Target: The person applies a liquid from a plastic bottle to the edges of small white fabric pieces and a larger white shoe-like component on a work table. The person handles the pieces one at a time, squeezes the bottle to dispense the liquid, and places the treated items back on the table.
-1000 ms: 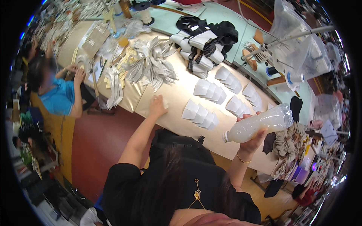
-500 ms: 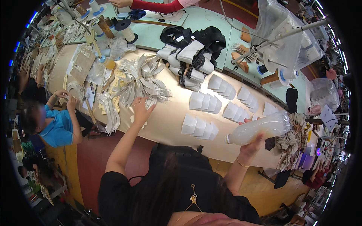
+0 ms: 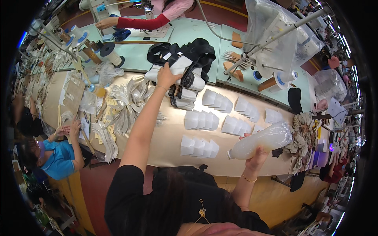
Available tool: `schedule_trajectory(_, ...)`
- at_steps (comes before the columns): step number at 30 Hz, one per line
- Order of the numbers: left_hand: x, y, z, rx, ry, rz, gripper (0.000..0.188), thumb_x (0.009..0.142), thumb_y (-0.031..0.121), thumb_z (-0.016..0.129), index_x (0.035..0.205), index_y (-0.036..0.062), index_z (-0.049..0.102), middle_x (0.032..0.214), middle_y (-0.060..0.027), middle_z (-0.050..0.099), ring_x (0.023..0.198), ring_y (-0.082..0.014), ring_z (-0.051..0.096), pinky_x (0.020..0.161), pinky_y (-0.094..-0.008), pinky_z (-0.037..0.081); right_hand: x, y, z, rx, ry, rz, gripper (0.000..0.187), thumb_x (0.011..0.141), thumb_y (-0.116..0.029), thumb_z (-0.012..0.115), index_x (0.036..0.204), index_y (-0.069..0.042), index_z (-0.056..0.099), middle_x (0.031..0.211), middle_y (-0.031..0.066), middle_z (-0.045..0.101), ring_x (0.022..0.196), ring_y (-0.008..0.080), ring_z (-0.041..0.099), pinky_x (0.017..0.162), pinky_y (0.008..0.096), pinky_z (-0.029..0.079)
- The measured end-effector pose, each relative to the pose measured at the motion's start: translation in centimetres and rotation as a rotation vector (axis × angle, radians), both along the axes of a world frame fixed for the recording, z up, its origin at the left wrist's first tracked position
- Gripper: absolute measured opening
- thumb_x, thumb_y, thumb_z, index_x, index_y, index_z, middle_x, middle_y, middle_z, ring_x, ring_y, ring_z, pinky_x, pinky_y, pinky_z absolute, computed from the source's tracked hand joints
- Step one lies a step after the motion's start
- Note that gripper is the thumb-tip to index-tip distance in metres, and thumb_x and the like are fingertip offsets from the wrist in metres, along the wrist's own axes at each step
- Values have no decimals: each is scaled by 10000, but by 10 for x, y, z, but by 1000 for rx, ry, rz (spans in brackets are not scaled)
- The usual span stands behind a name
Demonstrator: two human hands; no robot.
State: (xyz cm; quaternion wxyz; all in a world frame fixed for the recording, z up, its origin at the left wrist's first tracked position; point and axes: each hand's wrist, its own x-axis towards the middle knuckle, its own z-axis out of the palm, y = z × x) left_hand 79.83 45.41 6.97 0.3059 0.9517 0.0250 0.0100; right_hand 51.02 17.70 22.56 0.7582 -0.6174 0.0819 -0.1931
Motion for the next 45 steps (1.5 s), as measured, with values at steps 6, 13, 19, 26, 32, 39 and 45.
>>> schedule_trajectory(6, 22, 23, 18, -245, -264, 127, 777, 587, 347, 752, 1186, -33, 434, 1115, -267, 514, 1036, -361, 510, 891, -387, 410, 6, -9, -4, 50, 61, -4, 714, 730, -458, 669, 1147, 48, 385, 928, 206, 564, 902, 321, 588, 729, 468, 538)
schedule_trajectory(13, 7, 25, 47, -440, -155, 69, 847, 619, 344, 762, 1272, 8, 340, 1165, -225, 484, 1060, -307, 494, 883, -358, 406, 19, -5, -12, 110, 72, 108, 655, 739, -446, 666, 1115, 36, 431, 933, 220, 576, 871, 326, 601, 722, 462, 534)
schedule_trajectory(19, -26, 16, 27, -931, 153, -225, 688, 848, 238, 585, 1404, 151, 190, 1153, -143, 497, 877, -173, 490, 721, -255, 415, 32, 4, -33, 263, 154, 290, 612, 763, -408, 653, 1122, 32, 423, 932, 229, 589, 851, 338, 614, 722, 454, 530)
schedule_trajectory(26, -14, 29, -15, -729, 157, 67, 695, 770, 50, 620, 1366, 89, 266, 1188, -179, 464, 665, -169, 598, 502, -255, 501, 66, 44, -64, 351, 403, 372, 527, 782, -370, 657, 1109, 14, 502, 1012, 80, 579, 910, 140, 543, 809, 293, 448)
schedule_trajectory(32, 8, 29, -29, -430, 268, -11, 618, 700, 80, 648, 1260, -19, 406, 713, -64, 588, 504, -108, 529, 394, -232, 415, 79, 63, -62, 256, 282, 517, 523, 786, -386, 646, 1132, -22, 502, 1040, 75, 572, 958, 148, 532, 835, 291, 432)
schedule_trajectory(39, 23, 25, -31, -310, 322, 9, 486, 649, 280, 712, 1004, -20, 567, 679, -89, 620, 543, -150, 567, 451, -277, 435, 113, 75, -88, 304, 401, 557, 551, 781, -385, 653, 1149, -12, 481, 1069, 78, 556, 983, 158, 523, 850, 305, 427)
schedule_trajectory(45, 21, 21, -34, -218, 197, -6, 377, 631, 169, 752, 883, -31, 555, 671, -103, 615, 582, -149, 575, 521, -274, 446, 171, 95, -127, 194, 429, 584, 613, 757, -414, 668, 1181, -27, 456, 1105, 88, 546, 1025, 173, 511, 873, 311, 410)
